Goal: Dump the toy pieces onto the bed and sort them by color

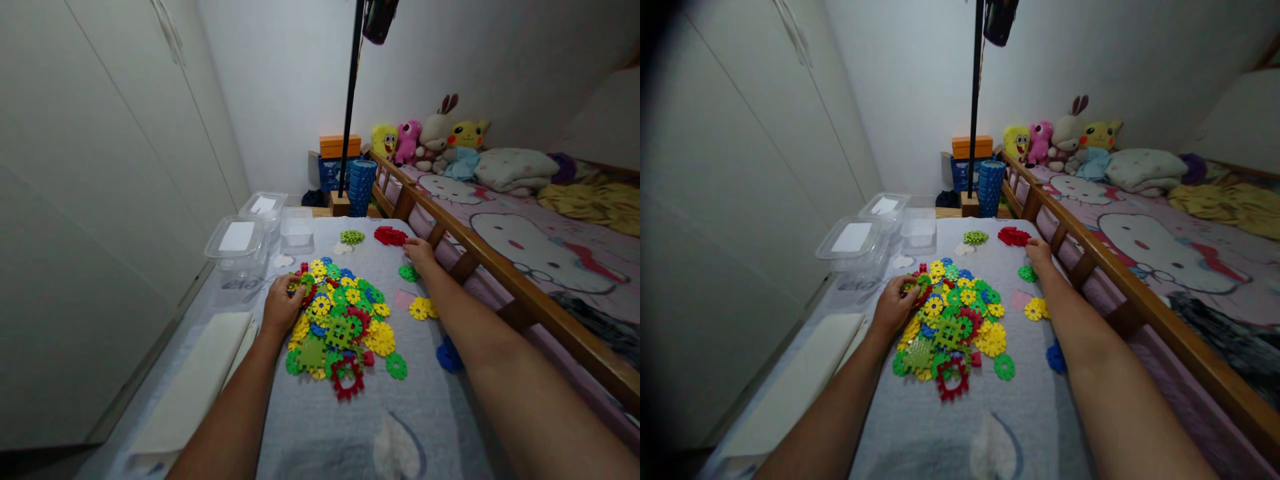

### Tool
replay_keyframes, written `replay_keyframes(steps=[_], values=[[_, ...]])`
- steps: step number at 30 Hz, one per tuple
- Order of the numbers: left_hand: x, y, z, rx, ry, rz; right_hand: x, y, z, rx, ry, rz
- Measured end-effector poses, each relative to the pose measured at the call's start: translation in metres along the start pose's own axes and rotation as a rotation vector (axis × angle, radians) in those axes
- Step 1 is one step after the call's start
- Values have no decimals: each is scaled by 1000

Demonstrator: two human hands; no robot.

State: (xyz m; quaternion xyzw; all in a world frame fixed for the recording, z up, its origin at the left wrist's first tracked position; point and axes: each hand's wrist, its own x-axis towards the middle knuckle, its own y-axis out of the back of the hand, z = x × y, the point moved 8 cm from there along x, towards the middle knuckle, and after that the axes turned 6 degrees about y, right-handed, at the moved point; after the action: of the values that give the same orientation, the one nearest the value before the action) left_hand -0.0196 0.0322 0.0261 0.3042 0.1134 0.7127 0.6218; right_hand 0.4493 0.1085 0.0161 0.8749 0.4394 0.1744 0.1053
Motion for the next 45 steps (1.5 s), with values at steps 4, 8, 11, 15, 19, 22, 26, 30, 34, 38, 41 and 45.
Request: replay_keyframes(steps=[4, 8, 11, 15, 19, 22, 26, 30, 34, 38, 41, 45], values=[[-1, 1, 1, 1, 7, -4, -14, -2, -9, -1, -16, -16], [-1, 1, 2, -7, 2, -16, -32, -13, -26, -8, -9, -98], [0, 0, 0, -4, 0, -19, -54, -24, -43, -8, 9, -197], [0, -1, -1, 7, -17, -22, -105, -60, -71, -166, 158, -608], [-1, -2, 0, 14, -26, -32, -149, -75, -76, -477, 243, -896], [-1, -1, 0, 17, -15, -32, -159, -69, -76, -628, 286, -892], [-1, -1, 1, 12, -14, -25, -159, -58, -75, -734, 318, -795], [0, -1, -1, 0, -10, -19, -153, -47, -73, -662, 292, -704], [0, -2, -2, 9, -8, -31, -131, -31, -60, -369, 128, -683], [1, -2, -2, 9, 8, -31, -85, 12, -43, -171, 24, -326], [0, -2, 0, 1, 8, -34, -61, 44, -26, -163, -31, -64], [-1, -1, 2, -4, 7, -37, -47, 59, -12, -201, -78, 43]])
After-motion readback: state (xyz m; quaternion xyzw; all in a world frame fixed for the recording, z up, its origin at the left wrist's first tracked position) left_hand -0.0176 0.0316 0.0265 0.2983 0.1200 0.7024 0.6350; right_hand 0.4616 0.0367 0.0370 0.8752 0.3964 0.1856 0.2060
